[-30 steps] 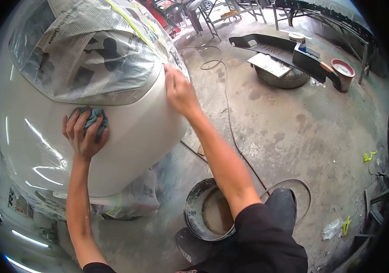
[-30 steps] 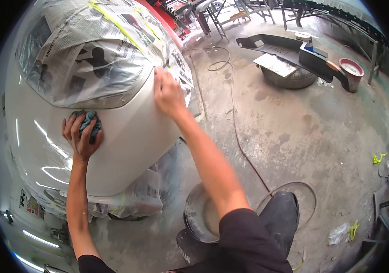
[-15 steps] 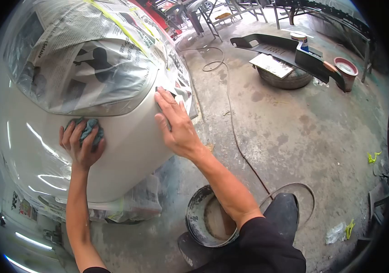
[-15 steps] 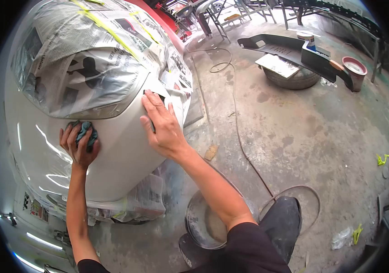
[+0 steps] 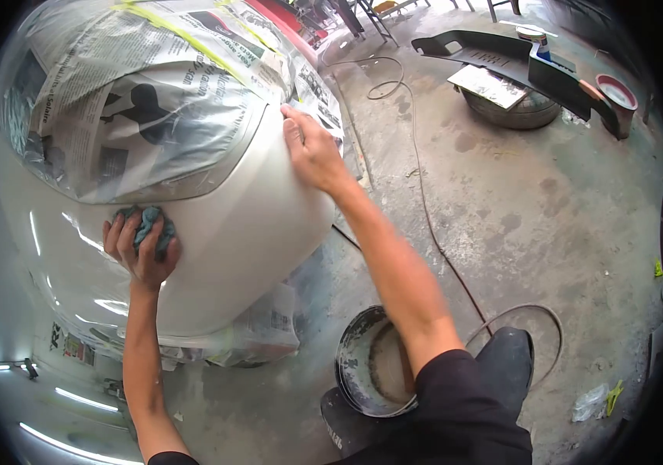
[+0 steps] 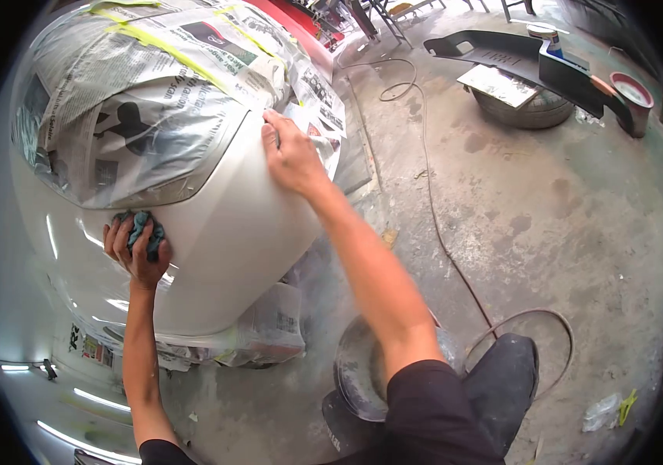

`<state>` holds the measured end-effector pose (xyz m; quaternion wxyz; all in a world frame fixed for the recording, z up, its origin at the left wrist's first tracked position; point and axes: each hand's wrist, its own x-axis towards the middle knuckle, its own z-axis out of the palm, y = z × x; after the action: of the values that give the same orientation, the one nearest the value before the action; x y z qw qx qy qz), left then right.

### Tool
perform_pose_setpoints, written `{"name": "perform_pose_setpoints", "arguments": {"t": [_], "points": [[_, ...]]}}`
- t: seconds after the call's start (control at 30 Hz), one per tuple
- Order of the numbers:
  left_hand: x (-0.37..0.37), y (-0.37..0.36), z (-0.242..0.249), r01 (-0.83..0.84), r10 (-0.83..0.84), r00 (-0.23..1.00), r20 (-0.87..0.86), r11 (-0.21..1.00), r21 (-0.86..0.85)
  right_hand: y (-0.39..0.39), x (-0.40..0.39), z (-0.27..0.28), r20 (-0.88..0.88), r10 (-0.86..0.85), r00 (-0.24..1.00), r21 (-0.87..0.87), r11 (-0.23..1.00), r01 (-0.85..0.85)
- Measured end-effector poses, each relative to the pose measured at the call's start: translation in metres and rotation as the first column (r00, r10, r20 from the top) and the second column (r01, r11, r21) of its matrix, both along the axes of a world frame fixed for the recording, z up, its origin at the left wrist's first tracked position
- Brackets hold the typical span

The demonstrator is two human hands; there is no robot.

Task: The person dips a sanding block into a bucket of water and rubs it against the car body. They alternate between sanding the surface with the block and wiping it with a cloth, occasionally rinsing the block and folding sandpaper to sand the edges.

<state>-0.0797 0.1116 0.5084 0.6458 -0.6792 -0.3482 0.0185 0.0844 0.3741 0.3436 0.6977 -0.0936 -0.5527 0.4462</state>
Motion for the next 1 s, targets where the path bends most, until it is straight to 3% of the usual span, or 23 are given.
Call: {"name": "perform_pose_setpoints", "arguments": {"t": [0.07,0.1,0.23,0.33,0.43,0.53,0.57,0.67,0.73,0.8,0.83,0.87,1.0], "points": [[-0.003,0.0,-0.001,-0.003,0.003,1.0,0.012,1.0,0.004,0.012,0.009,-0.003,0.067,0.061,0.996,-0.025,0.998,-0.06],[-0.004,0.001,-0.002,0.0,0.0,1.0,0.011,1.0,0.006,0.006,0.014,-0.005,0.041,-0.043,0.998,0.0,0.999,0.043],[-0.008,0.0,-0.001,-0.005,0.005,1.0,0.008,1.0,0.005,-0.027,0.005,0.009,0.015,-0.105,0.994,0.125,0.987,0.102],[-0.008,-0.002,-0.002,-0.009,0.008,1.0,0.011,1.0,0.015,-0.086,0.004,0.004,-0.015,-0.324,0.946,0.188,0.928,0.321],[-0.007,-0.002,-0.002,-0.009,0.009,1.0,0.009,1.0,0.02,-0.125,0.02,-0.011,0.138,-0.419,0.898,0.348,0.869,0.352],[-0.007,0.002,-0.002,-0.014,0.014,1.0,0.005,1.0,0.024,-0.089,0.015,0.011,0.129,-0.402,0.906,0.213,0.904,0.371],[-0.007,-0.001,-0.003,-0.024,0.023,1.0,0.006,0.999,0.026,-0.074,0.02,0.023,0.185,-0.278,0.943,0.11,0.959,0.261],[-0.007,0.0,-0.003,-0.011,0.01,1.0,0.012,1.0,0.029,-0.094,0.013,0.018,0.173,-0.376,0.91,0.105,0.926,0.362],[-0.002,0.005,-0.001,0.009,-0.009,1.0,-0.005,1.0,0.029,-0.105,0.019,0.009,0.145,-0.429,0.892,0.201,0.895,0.398],[-0.002,0.001,-0.002,-0.005,0.005,1.0,-0.012,1.0,0.02,-0.091,0.02,0.007,0.165,-0.42,0.892,0.218,0.898,0.382],[-0.005,0.004,-0.002,-0.012,0.012,1.0,-0.005,1.0,0.029,-0.069,0.019,0.018,0.174,-0.355,0.918,0.131,0.933,0.336],[-0.005,0.0,-0.003,-0.026,0.025,1.0,0.005,0.999,0.033,-0.049,0.025,0.031,0.213,-0.154,0.965,0.0,0.987,0.158],[-0.005,0.002,-0.001,0.004,-0.005,1.0,0.015,1.0,0.019,-0.08,0.024,0.005,0.119,-0.282,0.952,0.138,0.954,0.265]]}}
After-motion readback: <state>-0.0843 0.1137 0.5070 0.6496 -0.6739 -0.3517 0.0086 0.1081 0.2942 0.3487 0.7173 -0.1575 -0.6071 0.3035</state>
